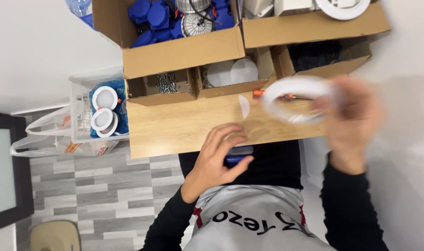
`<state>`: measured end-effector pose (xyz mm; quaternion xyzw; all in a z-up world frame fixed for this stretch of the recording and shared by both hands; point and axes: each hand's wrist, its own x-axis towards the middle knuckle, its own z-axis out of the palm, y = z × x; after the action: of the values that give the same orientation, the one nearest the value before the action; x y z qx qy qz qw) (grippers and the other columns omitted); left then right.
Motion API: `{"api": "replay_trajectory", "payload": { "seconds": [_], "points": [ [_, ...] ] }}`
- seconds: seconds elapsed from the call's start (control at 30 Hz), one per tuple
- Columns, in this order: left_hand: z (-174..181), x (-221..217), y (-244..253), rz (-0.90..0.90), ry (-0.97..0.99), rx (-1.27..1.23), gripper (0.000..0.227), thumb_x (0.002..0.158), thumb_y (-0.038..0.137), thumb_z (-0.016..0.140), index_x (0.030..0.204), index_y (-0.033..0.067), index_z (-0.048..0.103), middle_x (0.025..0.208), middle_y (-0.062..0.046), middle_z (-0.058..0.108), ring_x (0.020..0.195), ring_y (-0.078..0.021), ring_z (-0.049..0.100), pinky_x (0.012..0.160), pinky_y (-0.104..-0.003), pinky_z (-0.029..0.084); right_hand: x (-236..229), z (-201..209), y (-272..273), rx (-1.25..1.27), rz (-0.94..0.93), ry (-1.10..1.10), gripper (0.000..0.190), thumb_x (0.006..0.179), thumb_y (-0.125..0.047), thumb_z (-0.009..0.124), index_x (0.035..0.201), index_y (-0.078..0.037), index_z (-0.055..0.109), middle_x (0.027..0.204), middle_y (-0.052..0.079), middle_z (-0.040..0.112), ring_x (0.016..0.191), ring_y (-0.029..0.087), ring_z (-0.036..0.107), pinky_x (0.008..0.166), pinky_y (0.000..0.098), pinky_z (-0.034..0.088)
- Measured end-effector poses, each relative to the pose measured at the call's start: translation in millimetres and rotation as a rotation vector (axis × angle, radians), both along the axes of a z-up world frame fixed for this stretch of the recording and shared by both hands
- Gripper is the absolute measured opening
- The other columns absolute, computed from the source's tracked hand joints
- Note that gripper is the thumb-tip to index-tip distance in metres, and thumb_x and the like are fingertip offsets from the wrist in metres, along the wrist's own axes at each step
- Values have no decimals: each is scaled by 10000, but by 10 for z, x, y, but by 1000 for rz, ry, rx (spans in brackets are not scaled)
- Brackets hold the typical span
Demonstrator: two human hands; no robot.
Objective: The person assembles multiple round light fixtures by taking white circular bases and attaching metal heat sink components to them. They retrieve parts from cardboard boxes on a wooden table and place the completed units into a plastic bin on the floor.
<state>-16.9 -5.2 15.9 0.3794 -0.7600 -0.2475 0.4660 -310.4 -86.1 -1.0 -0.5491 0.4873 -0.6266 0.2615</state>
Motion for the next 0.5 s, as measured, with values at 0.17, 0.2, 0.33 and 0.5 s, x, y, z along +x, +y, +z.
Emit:
{"api": "replay_trajectory", "payload": {
  "seconds": [0.17, 0.2, 0.33, 0.5],
  "points": [
    [-232, -92, -9, 165, -152, -60, 824, 871, 502, 920, 1468, 57, 565, 1659, -307, 393, 1566, -567, 388, 1263, -648, 364, 598, -447, 154, 247, 509, -91, 448, 960, 24, 792, 1395, 20, 685, 1256, 162, 794, 1121, 199, 758, 1047, 413, 605],
    [-289, -77, -15, 166, -155, -59, 824, 871, 502, 920, 1468, 57, 565, 1659, -307, 393, 1566, -567, 388, 1263, -648, 364, 688, -429, 184, 248, 510, -94, 448, 960, 24, 792, 1395, 20, 685, 1256, 162, 794, 1121, 199, 758, 1047, 413, 605],
    [-491, -8, -62, 141, -222, 53, 920, 777, 432, 980, 1503, 70, 545, 1684, -330, 345, 1573, -584, 380, 1272, -659, 372, 912, -445, 273, 395, 560, -140, 455, 966, -17, 803, 1406, -1, 691, 1189, 130, 824, 1083, 158, 764, 998, 380, 625],
    [-582, 85, -129, 133, -225, 68, 834, 781, 332, 982, 1454, 51, 578, 1634, -329, 403, 1506, -575, 467, 1251, -649, 422, 982, -420, 271, 455, 559, -101, 445, 969, -24, 812, 1396, -7, 690, 1181, 133, 830, 1051, 185, 782, 891, 348, 663]
  ]
}}
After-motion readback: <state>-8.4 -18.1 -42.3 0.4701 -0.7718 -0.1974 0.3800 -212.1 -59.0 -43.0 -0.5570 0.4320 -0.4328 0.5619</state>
